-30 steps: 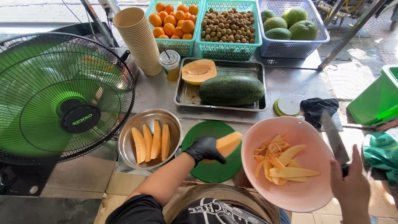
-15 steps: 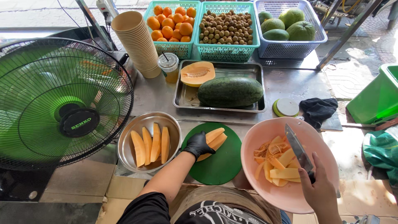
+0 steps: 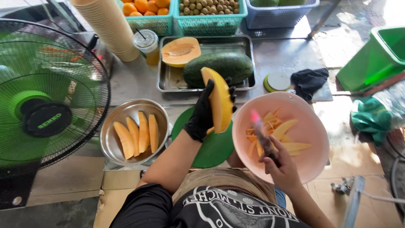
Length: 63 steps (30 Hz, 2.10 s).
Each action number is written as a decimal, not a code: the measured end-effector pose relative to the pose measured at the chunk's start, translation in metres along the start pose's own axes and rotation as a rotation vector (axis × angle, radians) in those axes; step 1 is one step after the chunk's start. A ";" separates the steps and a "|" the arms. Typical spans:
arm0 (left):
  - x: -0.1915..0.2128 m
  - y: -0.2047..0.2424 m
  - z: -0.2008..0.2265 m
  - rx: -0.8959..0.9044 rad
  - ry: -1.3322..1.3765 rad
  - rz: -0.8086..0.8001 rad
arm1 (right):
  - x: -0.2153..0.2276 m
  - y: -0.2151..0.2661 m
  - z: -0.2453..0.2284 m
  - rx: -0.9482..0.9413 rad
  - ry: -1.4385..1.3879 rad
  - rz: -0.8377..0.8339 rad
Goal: The person peels and slices cantaloupe using a knife, placing the slices into a metal bowl and the rinds into a separate pink bowl.
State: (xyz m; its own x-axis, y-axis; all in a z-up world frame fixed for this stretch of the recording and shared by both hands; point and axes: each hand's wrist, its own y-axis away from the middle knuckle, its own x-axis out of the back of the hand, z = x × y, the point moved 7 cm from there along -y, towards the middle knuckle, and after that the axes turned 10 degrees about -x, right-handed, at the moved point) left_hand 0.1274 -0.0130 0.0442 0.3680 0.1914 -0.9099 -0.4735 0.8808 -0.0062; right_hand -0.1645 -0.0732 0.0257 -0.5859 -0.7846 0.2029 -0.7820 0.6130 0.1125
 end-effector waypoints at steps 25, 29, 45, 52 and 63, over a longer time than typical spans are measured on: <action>-0.070 -0.005 -0.100 0.077 0.435 -0.014 | -0.023 0.006 -0.101 0.410 0.951 0.137; -0.072 -0.004 -0.099 0.072 0.443 -0.035 | -0.023 0.006 -0.111 0.486 0.934 0.150; -0.082 0.009 -0.110 0.191 0.334 -0.184 | 0.000 -0.004 -0.110 0.492 0.838 0.129; -0.089 0.018 -0.107 0.244 0.221 -0.224 | 0.009 -0.010 -0.085 0.235 0.855 -0.015; -0.086 0.022 -0.112 0.189 0.127 -0.210 | 0.020 -0.012 -0.084 0.377 0.748 0.065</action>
State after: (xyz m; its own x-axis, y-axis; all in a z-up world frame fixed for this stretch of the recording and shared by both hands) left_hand -0.0037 -0.0587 0.0760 0.3333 -0.0484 -0.9416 -0.2365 0.9625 -0.1332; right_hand -0.1493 -0.0884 0.1107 -0.4407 -0.3987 0.8042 -0.8482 0.4783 -0.2277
